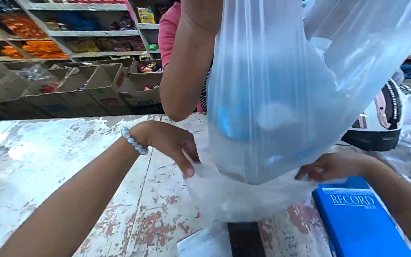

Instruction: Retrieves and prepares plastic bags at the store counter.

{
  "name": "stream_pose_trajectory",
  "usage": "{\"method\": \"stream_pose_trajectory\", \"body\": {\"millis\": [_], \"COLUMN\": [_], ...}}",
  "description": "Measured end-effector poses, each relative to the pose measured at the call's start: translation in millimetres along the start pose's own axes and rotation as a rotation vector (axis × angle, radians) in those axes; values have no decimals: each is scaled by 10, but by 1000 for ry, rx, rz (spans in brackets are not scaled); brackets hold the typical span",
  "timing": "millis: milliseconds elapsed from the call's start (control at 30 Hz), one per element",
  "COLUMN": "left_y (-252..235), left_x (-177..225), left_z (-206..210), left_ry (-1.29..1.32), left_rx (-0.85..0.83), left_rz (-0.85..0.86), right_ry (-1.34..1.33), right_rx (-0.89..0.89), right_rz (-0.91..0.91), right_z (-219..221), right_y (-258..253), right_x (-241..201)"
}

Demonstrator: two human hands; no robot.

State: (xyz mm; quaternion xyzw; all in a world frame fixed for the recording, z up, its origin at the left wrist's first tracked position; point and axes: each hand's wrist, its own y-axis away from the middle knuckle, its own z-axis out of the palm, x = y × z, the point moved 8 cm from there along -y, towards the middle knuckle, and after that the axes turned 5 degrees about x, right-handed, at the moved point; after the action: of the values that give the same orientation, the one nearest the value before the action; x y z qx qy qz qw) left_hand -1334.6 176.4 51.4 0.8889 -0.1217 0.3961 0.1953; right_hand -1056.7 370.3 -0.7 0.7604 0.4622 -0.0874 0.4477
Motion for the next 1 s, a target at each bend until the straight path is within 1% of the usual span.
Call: {"method": "stream_pose_trajectory", "body": {"millis": [67,133,167,200,267,333,433,533,600,633,667,733,767,800,833,900,967,1000], "left_y": [75,112,124,125,83,16,-22,-78,-122,-159,-207,-290,-315,-320,-306,-254,-226,-235], "left_x": [90,176,206,211,131,20,20,-8,-40,-65,-91,-105,-102,-85,-63,-36,-27,-8], "left_z": [36,73,72,52,-23,-66,-64,-22,-52,-75,-101,-173,-210,-255,-303,-408,-515,-562], "left_ry": [92,230,274,268,100,-145,-364,-500,-604,-631,-632,-632,-621,-619,-621,-636,-661,-672], "left_rx": [-40,-94,-103,-80,52,190,281,396,590,668,701,765,800,876,974,1177,1321,1387], "left_rz": [182,344,404,417,319,182,-1,-72,-30,-39,-87,-158,-185,-181,-157,-70,1,50], "right_ry": [-41,-17,2,21,58,95,126,176,112,37,-73,-315,-385,-392,-355,-204,-37,-20], "right_rx": [-36,-66,-65,-57,3,58,80,130,179,227,284,450,542,633,680,649,644,694], "right_rz": [-179,-313,-363,-381,-345,-234,-45,135,197,199,196,151,148,146,144,103,69,39], "right_z": [1,-12,-34,-80,-249,-420,-584,-752,-849,-904,-961,-1099,-1181,-1273,-1349,-1419,-1545,-1617], "right_y": [124,247,300,343,385,376,285,97,-54,-116,-177,-300,-330,-327,-298,-188,-64,22], "right_x": [39,12,-12,-35,-80,-159,-206,-88,42,107,180,307,318,290,228,3,43,80]}}
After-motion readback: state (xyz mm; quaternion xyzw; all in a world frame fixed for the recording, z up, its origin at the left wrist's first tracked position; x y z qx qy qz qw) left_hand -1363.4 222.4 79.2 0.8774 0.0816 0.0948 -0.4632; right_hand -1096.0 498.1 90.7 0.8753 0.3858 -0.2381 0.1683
